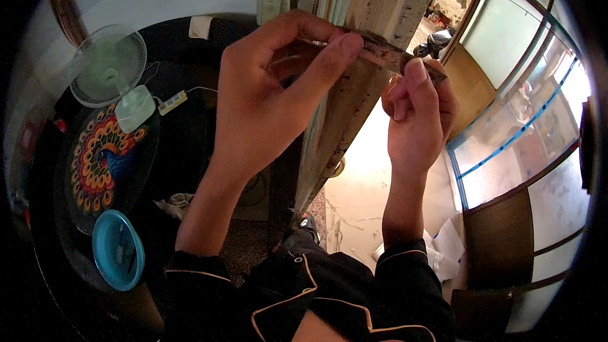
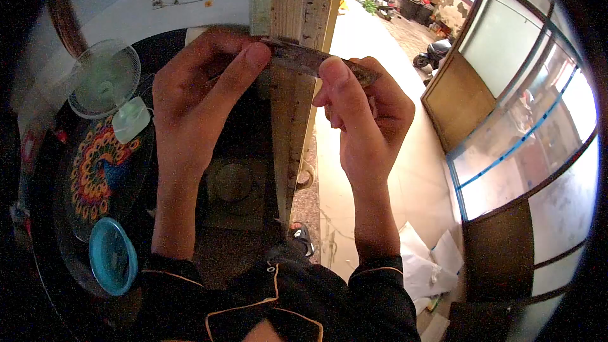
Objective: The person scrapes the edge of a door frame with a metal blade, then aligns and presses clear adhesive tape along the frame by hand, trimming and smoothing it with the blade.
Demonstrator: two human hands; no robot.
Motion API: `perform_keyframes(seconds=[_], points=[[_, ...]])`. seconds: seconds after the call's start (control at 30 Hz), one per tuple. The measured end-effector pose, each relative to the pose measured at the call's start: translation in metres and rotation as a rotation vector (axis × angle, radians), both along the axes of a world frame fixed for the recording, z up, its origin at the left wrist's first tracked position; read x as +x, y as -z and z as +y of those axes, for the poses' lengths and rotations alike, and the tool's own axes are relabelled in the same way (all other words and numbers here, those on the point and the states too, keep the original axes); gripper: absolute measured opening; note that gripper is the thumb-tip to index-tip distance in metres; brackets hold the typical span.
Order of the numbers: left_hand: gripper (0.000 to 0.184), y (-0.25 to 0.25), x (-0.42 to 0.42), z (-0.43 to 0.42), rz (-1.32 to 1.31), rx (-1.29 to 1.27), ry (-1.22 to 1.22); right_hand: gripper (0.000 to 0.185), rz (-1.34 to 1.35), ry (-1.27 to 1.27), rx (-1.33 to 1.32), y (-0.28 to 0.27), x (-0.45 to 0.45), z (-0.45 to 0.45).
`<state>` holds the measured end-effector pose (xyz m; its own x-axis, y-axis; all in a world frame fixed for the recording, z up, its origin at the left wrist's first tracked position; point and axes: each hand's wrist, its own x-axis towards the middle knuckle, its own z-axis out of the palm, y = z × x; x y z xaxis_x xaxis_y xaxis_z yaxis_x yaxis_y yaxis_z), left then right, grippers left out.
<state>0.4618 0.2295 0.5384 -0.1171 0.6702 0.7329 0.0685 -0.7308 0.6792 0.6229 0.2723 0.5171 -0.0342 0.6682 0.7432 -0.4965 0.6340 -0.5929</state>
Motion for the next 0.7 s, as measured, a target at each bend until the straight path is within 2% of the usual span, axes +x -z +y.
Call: perform_keyframes(seconds=[0.27, 0.4, 0.5, 0.57, 0.7], points=[[0.008, 0.002, 0.007, 0.004, 0.007, 0.015, -0.032, 0.019, 0.025, 0.001, -0.021, 0.001, 0.005, 0.007], [0.008, 0.003, 0.005, 0.006, 0.07, 0.087, -0.052, 0.023, -0.033, 0.079, 0.02, -0.001, 0.008, 0.007], [0.01, 0.005, 0.006, 0.005, 0.068, -0.006, -0.078, 0.028, -0.1, 0.139, 0.066, -0.002, 0.013, 0.005], [0.012, 0.013, 0.002, 0.018, 0.136, 0.186, -0.066, 0.027, -0.141, 0.188, 0.121, -0.004, 0.016, 0.004], [0.01, 0.013, 0.01, 0.029, 0.076, 0.289, 0.063, 0.026, -0.146, 0.218, 0.096, -0.008, 0.022, 0.002]])
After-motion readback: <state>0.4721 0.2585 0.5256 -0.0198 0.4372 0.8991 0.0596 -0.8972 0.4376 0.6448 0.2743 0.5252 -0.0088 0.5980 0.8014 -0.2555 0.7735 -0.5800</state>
